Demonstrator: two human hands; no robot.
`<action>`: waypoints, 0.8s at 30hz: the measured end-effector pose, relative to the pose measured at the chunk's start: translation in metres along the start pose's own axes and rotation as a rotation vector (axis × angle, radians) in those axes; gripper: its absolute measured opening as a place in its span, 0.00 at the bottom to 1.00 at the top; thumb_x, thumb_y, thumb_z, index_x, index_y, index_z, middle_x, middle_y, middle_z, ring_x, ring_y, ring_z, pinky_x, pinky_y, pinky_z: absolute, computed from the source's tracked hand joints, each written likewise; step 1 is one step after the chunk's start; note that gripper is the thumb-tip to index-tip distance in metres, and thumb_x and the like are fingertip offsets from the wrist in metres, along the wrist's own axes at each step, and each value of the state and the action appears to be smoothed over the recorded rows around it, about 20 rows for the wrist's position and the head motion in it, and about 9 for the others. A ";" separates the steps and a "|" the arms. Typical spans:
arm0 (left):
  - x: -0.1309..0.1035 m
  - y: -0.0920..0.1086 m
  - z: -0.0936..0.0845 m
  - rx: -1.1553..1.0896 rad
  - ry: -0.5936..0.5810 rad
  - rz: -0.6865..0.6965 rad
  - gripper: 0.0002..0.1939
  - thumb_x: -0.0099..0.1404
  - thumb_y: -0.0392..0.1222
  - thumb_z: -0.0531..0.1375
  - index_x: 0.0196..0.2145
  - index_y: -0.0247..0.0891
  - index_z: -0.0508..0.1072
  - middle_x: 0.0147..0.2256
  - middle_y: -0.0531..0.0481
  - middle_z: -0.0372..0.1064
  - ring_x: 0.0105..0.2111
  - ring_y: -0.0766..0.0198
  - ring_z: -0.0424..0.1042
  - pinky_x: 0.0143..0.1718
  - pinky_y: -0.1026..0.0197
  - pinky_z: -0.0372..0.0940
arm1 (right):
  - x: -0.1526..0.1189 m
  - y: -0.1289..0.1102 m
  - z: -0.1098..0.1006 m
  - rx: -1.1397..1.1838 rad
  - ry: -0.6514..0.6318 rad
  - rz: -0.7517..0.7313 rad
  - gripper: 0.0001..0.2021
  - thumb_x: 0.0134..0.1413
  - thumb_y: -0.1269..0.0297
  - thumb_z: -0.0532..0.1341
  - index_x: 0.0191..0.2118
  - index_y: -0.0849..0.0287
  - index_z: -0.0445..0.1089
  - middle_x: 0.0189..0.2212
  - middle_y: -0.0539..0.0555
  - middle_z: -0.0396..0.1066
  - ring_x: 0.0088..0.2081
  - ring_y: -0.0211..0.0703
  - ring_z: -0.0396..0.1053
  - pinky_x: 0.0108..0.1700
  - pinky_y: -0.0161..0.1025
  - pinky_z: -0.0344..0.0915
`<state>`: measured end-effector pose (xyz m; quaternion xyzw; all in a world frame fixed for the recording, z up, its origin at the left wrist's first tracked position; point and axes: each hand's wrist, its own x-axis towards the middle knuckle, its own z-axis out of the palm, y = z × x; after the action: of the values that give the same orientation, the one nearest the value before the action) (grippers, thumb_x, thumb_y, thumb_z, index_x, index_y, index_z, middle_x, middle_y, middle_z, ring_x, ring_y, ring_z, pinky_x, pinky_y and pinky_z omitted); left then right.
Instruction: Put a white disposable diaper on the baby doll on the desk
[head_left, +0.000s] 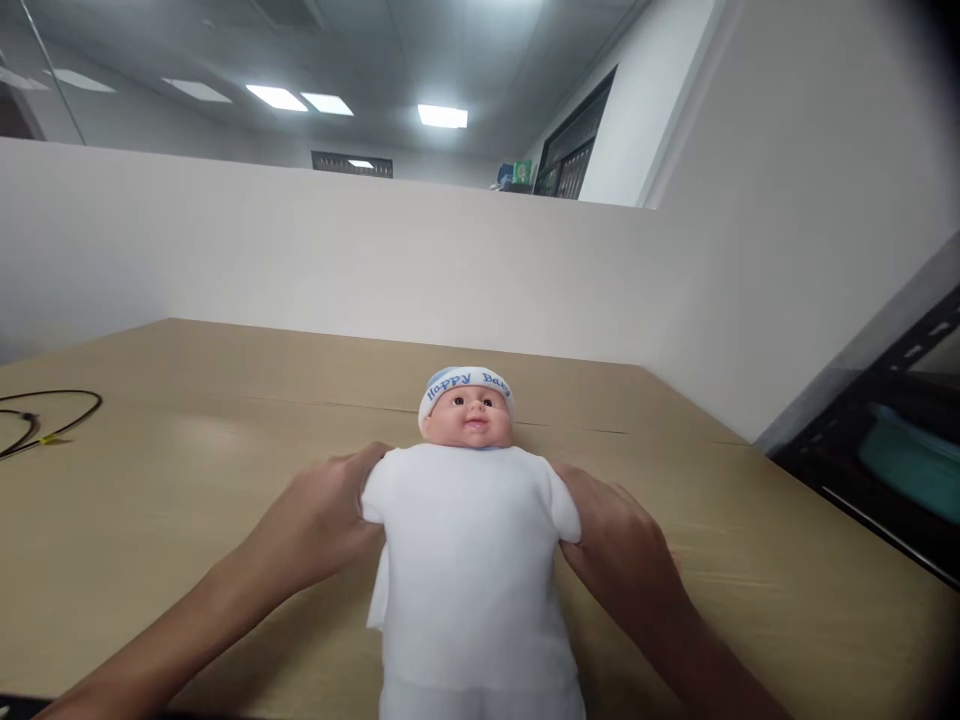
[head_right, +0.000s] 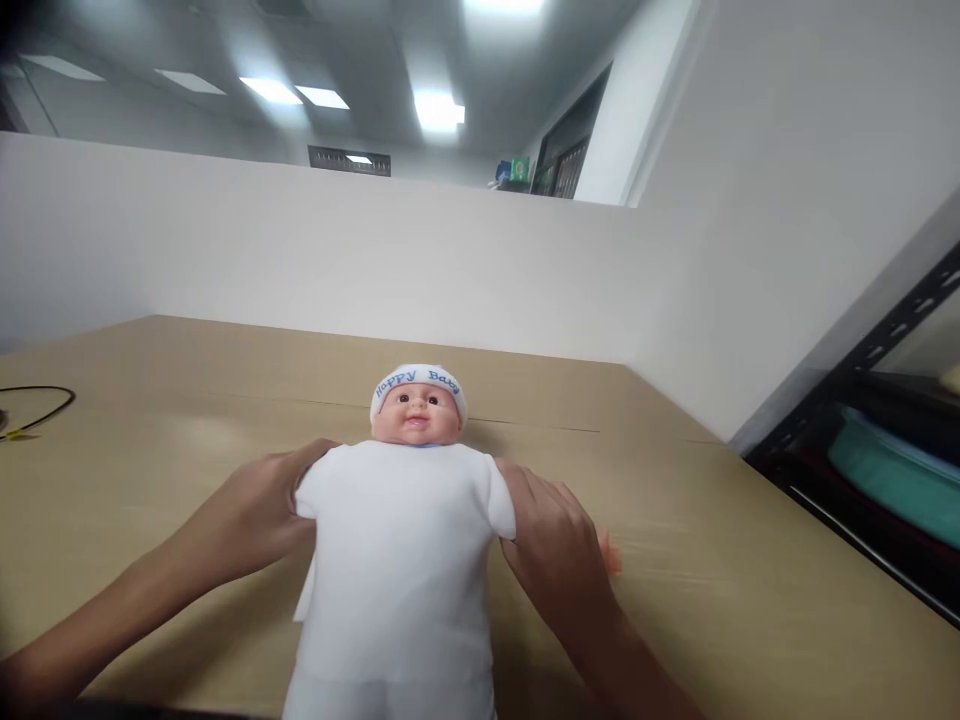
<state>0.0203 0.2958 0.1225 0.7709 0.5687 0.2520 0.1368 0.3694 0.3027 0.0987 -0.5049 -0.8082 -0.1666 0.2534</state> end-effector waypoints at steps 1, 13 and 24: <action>0.012 -0.005 0.003 0.029 -0.012 -0.006 0.17 0.61 0.41 0.60 0.49 0.47 0.73 0.37 0.51 0.83 0.32 0.52 0.80 0.28 0.60 0.59 | 0.008 0.007 0.011 -0.006 -0.013 -0.007 0.20 0.55 0.77 0.55 0.50 0.54 0.74 0.37 0.55 0.81 0.34 0.51 0.74 0.38 0.43 0.62; 0.148 -0.077 0.015 0.241 0.032 -0.031 0.18 0.66 0.44 0.58 0.53 0.45 0.71 0.44 0.45 0.84 0.40 0.45 0.82 0.32 0.56 0.61 | 0.122 0.036 0.128 0.043 -0.013 0.094 0.19 0.57 0.77 0.56 0.52 0.57 0.72 0.43 0.58 0.81 0.43 0.54 0.73 0.47 0.44 0.60; 0.224 -0.130 0.047 0.359 0.024 -0.020 0.14 0.67 0.44 0.59 0.48 0.41 0.73 0.40 0.39 0.83 0.37 0.42 0.80 0.36 0.52 0.63 | 0.183 0.066 0.204 0.044 -0.104 0.029 0.20 0.58 0.77 0.58 0.55 0.63 0.74 0.47 0.63 0.80 0.48 0.56 0.73 0.50 0.46 0.62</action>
<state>-0.0088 0.5525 0.0712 0.7741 0.6140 0.1541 -0.0075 0.3135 0.5724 0.0383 -0.5188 -0.8163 -0.1185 0.2247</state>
